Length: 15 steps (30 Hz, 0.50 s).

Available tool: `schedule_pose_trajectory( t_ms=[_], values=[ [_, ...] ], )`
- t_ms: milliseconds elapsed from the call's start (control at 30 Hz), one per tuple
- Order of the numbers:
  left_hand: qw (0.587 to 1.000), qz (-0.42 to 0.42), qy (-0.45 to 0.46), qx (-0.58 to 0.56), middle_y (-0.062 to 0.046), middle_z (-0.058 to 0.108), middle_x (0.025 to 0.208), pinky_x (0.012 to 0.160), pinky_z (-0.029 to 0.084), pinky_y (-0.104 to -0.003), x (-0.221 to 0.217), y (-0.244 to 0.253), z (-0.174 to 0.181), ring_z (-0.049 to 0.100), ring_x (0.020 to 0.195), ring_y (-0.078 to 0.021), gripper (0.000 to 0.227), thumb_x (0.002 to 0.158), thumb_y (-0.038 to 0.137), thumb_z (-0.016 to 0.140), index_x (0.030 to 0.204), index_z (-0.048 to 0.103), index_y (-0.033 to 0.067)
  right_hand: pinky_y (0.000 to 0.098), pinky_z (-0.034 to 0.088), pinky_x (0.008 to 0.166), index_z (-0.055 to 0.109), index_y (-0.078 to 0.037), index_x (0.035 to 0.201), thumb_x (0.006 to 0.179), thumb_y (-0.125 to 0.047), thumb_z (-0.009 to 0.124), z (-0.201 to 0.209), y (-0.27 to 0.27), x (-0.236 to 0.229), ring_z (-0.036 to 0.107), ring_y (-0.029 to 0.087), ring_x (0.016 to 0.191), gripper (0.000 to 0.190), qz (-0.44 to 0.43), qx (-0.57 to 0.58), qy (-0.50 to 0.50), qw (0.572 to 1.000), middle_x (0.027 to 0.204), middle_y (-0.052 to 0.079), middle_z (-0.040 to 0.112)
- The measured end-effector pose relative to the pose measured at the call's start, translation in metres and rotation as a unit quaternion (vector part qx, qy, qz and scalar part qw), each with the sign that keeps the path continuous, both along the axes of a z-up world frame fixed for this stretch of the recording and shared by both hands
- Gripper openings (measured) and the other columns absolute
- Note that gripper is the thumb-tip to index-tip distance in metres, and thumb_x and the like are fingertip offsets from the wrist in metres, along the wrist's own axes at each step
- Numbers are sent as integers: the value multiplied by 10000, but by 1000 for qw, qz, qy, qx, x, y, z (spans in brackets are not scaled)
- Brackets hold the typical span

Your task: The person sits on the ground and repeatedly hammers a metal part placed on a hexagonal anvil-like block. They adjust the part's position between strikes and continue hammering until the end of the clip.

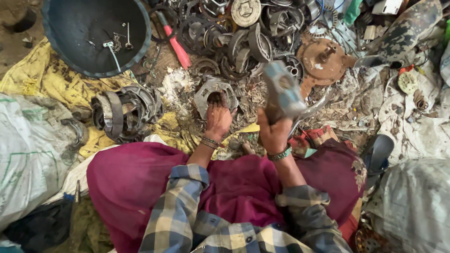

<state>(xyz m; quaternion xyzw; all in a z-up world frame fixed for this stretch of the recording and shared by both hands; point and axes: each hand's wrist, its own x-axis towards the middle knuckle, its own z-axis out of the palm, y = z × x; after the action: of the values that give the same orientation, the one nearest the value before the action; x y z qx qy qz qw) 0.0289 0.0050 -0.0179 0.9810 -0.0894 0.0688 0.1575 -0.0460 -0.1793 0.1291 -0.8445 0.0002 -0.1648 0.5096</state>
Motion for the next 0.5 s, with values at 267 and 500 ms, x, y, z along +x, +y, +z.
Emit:
schedule_pose_trajectory(
  t_ms=[267, 500],
  values=[
    [986, -22, 164, -12, -284, 574, 1409, 1183, 314, -492, 0, -4, 12, 521, 1344, -396, 1000, 985, 536, 501, 1584, 100, -157, 446, 542, 614, 480, -21, 1232, 1005, -336, 699, -41, 13, 19, 705, 367, 738, 446, 34, -247, 184, 951, 866, 246, 746],
    [997, -1, 77, -5, -344, 557, 1389, 1125, 339, -465, 4, -1, 7, 536, 1286, -414, 1002, 959, 579, 521, 1535, 135, -145, 371, 659, 622, 478, 5, 1272, 1016, -263, 696, -8, -7, 6, 750, 243, 717, 430, -17, -47, -7, 999, 908, 218, 741]
  ],
)
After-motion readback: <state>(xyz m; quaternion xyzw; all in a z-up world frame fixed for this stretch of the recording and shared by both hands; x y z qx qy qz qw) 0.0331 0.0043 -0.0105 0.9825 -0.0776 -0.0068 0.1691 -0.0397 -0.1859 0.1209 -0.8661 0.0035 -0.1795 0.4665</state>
